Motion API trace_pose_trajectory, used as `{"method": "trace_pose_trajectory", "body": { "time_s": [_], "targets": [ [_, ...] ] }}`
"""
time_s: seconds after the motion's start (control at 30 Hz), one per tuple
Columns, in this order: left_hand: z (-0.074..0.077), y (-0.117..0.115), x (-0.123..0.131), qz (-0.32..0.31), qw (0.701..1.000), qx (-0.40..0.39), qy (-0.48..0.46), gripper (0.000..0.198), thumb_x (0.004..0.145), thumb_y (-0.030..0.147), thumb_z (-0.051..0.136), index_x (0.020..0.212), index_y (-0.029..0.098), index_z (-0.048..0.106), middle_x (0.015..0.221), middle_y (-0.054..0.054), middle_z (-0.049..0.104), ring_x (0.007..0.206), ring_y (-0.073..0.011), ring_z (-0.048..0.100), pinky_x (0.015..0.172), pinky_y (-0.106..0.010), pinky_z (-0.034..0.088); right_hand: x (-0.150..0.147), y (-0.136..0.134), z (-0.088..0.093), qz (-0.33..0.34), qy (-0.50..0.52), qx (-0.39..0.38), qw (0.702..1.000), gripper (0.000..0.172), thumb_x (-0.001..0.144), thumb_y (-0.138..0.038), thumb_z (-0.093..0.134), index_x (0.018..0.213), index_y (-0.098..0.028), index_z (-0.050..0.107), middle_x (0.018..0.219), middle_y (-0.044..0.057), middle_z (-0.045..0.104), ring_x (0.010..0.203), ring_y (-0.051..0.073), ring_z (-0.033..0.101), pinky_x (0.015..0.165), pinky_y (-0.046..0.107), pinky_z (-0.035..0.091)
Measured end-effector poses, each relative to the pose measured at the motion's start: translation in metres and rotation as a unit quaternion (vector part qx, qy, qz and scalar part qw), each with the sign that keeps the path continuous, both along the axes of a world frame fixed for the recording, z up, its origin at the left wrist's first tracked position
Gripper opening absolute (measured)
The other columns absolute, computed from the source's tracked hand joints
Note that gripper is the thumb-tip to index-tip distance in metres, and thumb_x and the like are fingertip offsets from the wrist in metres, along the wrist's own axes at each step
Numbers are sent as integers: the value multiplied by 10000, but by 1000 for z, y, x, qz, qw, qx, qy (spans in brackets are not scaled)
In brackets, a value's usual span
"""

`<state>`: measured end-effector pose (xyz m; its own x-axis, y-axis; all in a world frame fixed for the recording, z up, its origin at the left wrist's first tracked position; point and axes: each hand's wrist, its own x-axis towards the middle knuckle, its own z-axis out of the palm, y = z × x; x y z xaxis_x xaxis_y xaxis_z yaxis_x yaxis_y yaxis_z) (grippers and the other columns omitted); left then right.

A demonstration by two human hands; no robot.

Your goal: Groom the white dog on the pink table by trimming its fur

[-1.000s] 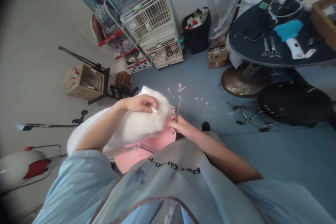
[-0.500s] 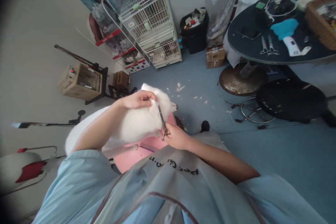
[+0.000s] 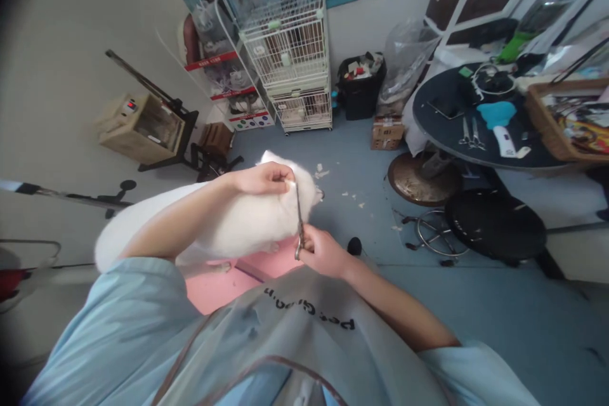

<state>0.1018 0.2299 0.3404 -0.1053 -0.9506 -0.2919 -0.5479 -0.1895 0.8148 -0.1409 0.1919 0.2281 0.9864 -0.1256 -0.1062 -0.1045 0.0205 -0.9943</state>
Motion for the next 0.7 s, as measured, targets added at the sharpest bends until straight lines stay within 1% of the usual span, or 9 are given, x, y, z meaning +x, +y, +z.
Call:
{"method": "trace_pose_trajectory", "body": {
  "time_s": [0.07,0.17,0.27,0.33,0.43,0.5,0.53,0.63,0.7],
  "targets": [
    [1,0,-1,-4,1000,-6,5,240,763,347,635,841,122,602,726,-7,591,629,-83,509,587,-197,407,-1,-5,1,9,8,1,1000,137,798,-206,591,916,-192,523,853,8,646,720,132,640,657,251,482],
    [3,-1,-2,-3,1000,-14,6,222,764,326,624,844,120,607,736,-9,594,637,-82,510,593,-197,409,-2,-11,5,34,7,2,999,152,792,-203,599,929,-188,534,846,4,642,730,128,632,668,244,474],
    [3,-2,-1,8,1000,-12,4,218,766,313,619,860,117,611,739,-10,598,636,-81,510,589,-196,408,-1,-16,9,29,21,-6,999,129,783,-198,596,894,-185,530,806,-7,622,679,113,615,624,227,457],
    [3,-2,-1,15,1000,-14,1,219,766,308,617,873,117,616,751,-14,610,641,-82,518,597,-199,415,0,-18,12,30,21,-9,999,144,773,-192,598,899,-186,528,814,-7,618,688,115,620,624,225,460],
    [2,-1,0,21,1000,-23,7,245,771,324,621,895,114,637,803,-36,645,694,-100,555,648,-218,443,1,-20,14,23,18,-19,999,155,763,-176,583,906,-191,524,804,-14,613,674,113,621,610,221,457],
    [0,-1,0,26,999,-36,10,261,773,348,625,883,112,643,816,-44,653,721,-109,564,678,-229,452,0,-20,14,8,26,-35,999,147,763,-180,572,900,-194,520,786,-17,616,619,105,606,567,216,437],
    [0,-1,0,31,998,-44,8,267,774,363,625,867,113,640,803,-40,646,715,-107,556,673,-228,448,-1,-20,14,0,27,-48,998,157,763,-186,574,911,-195,522,796,-12,626,621,109,609,569,218,437],
    [-3,0,0,53,996,-69,-2,303,782,420,618,817,120,604,734,-14,593,655,-89,501,616,-212,410,-5,-21,14,-18,32,-106,994,171,771,-193,567,936,-200,524,851,6,657,684,128,638,617,231,448],
    [-3,1,-1,63,995,-73,-8,339,794,465,604,801,127,576,709,-2,558,631,-82,469,593,-208,390,-7,-22,15,-20,43,-138,989,143,784,-187,536,925,-202,521,837,1,658,657,122,630,611,230,435]
  ]
}}
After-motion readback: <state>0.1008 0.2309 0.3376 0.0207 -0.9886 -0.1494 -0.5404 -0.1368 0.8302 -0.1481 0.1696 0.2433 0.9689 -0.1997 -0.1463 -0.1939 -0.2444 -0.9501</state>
